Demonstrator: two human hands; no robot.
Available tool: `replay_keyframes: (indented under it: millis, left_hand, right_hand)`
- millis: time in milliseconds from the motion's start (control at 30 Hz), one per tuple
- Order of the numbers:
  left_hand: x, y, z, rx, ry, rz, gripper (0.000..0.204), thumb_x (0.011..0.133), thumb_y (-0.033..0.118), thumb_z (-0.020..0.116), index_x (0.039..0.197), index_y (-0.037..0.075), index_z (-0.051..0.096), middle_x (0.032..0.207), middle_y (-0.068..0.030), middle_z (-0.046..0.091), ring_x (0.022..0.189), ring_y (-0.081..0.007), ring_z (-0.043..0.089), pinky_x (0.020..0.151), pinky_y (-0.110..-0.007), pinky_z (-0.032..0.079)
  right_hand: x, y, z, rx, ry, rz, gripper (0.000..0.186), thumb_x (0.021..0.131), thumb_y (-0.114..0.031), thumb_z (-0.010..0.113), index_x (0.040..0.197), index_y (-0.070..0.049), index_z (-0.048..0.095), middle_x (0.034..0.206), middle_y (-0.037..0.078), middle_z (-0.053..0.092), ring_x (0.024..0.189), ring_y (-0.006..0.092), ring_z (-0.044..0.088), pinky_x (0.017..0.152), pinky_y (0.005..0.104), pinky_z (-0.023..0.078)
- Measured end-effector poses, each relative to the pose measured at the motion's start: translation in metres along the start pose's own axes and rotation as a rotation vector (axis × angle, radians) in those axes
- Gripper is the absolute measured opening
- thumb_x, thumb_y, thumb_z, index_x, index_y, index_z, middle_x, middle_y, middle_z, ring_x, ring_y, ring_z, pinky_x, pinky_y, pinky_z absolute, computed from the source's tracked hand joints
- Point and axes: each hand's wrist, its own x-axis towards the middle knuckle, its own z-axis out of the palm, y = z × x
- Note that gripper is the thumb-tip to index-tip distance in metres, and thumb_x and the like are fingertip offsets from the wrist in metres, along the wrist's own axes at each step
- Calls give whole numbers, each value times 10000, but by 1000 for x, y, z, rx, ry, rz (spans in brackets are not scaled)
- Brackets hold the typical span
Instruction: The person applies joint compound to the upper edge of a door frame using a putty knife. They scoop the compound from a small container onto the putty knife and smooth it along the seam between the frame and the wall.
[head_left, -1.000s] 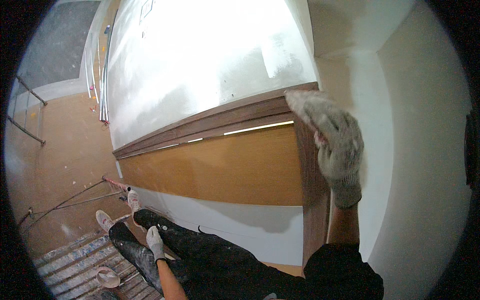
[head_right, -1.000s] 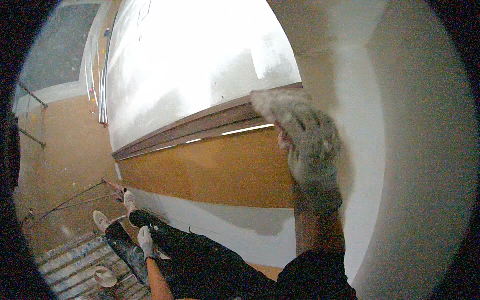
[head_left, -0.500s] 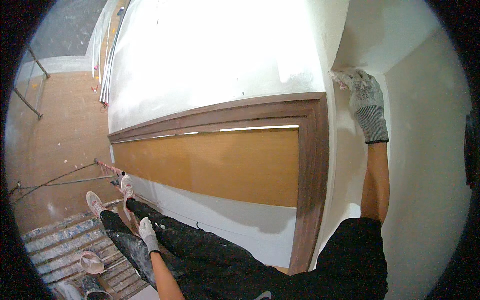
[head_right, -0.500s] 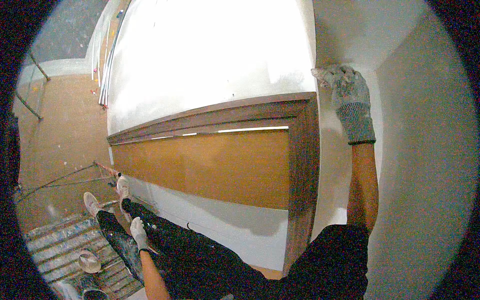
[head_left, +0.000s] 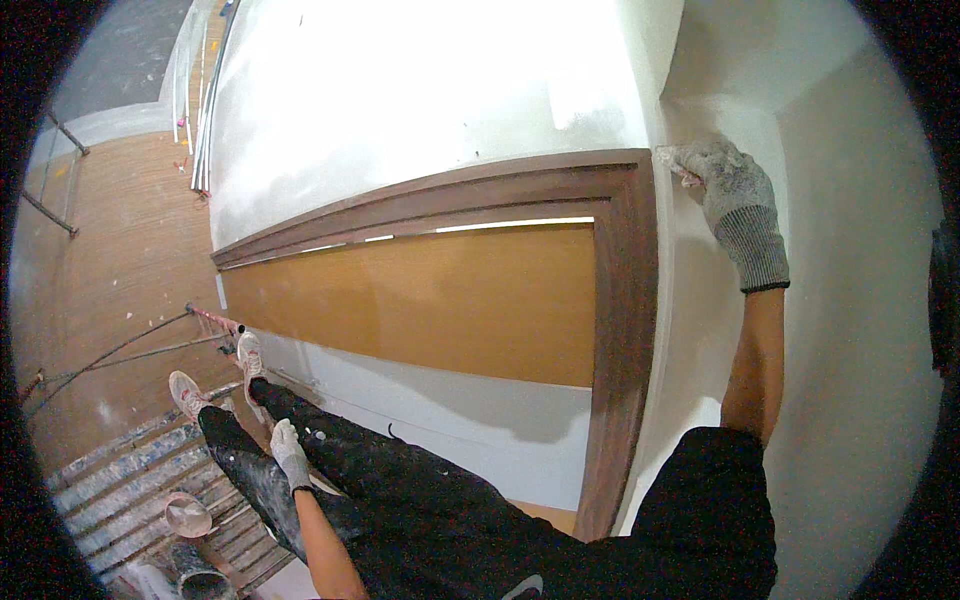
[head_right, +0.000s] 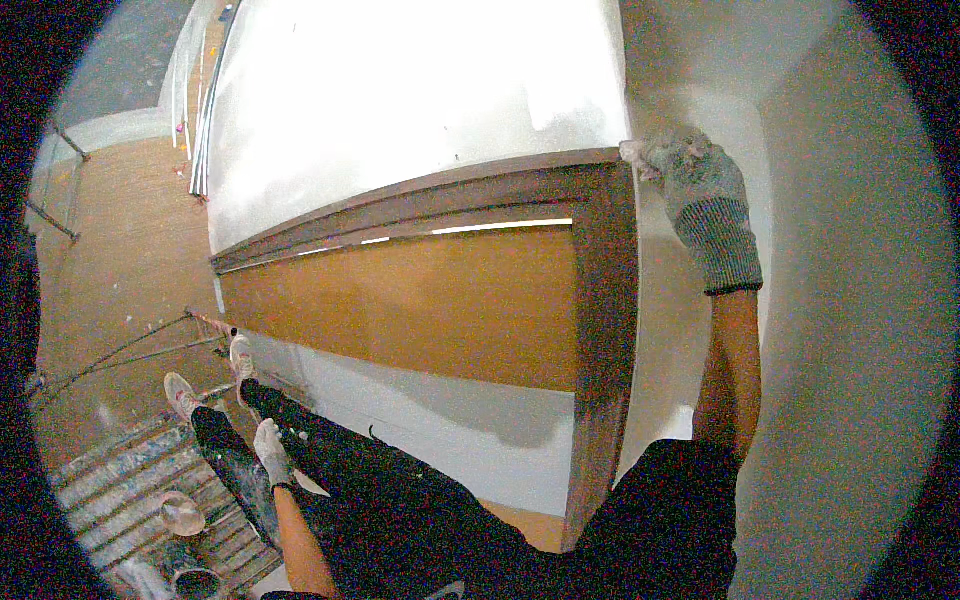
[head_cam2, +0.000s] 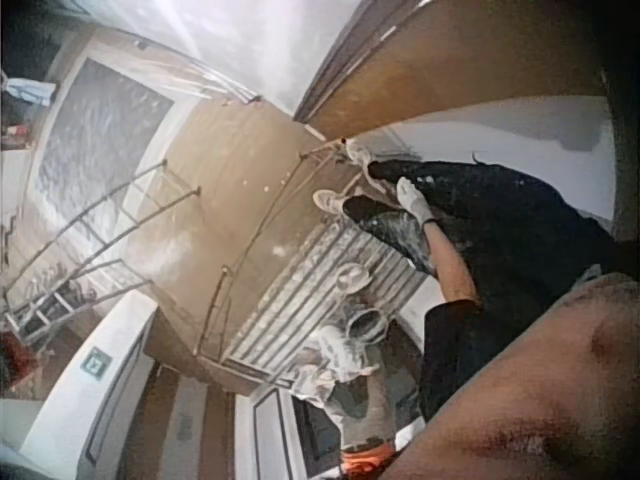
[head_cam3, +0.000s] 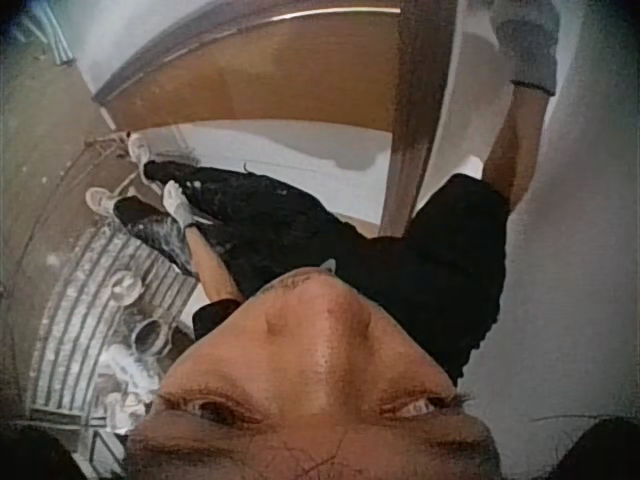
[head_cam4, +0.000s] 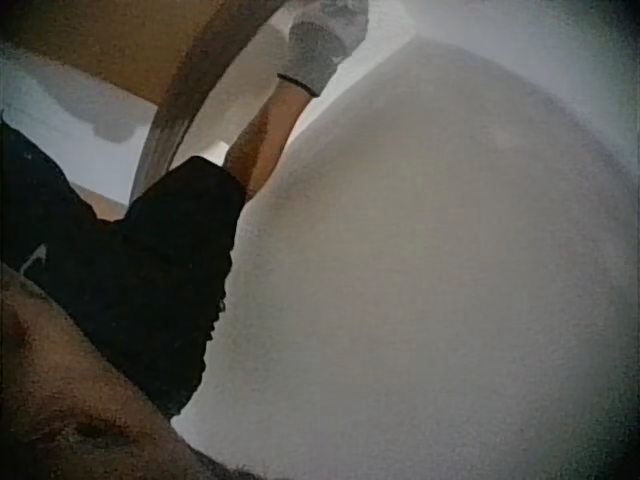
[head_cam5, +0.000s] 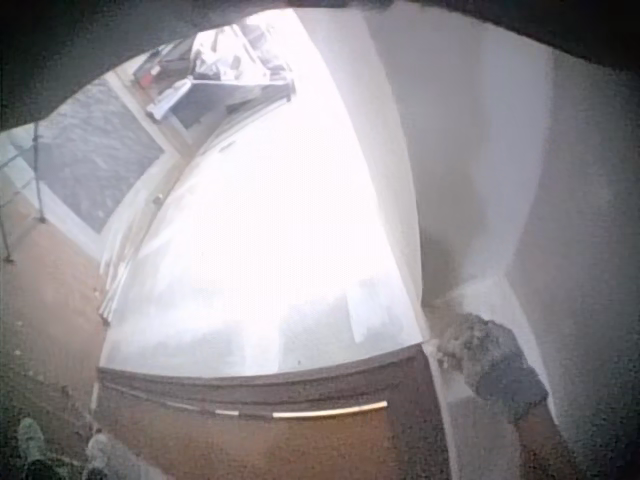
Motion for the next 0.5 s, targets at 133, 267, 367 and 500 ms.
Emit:
replay_keyframes:
  millis: [133,267,367,500]
  left_hand:
    - [3,-6,1,-63,-17,-39,275,1029,221,575,1132,-8,688,935,-23,683,788,-102,614,717,-255,509]
    - [16,-27,-4,-168,-11,-108,300,1038,246,579,1158,-6,688,976,-20,662,851,-116,595,774,-263,488]
    - [9,-8,-3,-129,-4,-3,283,1029,239,598,1142,-3,693,961,-14,664,838,-110,597,762,-252,489]
    - [3,8,-1,-139,14,-72,282,1026,246,609,1126,-3,697,934,-10,663,815,-99,595,741,-245,489]
  right_hand:
    - [-32,11,26,-158,-60,3,285,1003,-336,512,1217,-270,690,1269,74,664,1102,254,654,928,410,547]
    - [-62,-13,-12,144,-294,51,284,983,-268,518,1209,-239,689,1229,75,690,1104,279,655,936,422,531]
    - [-78,-16,-30,130,-303,6,316,953,-112,537,1218,-165,701,1235,70,699,1170,297,628,1014,413,501]
    - [-95,27,9,270,81,-42,367,954,-160,590,1319,-134,620,1199,58,705,1138,256,648,936,377,533]
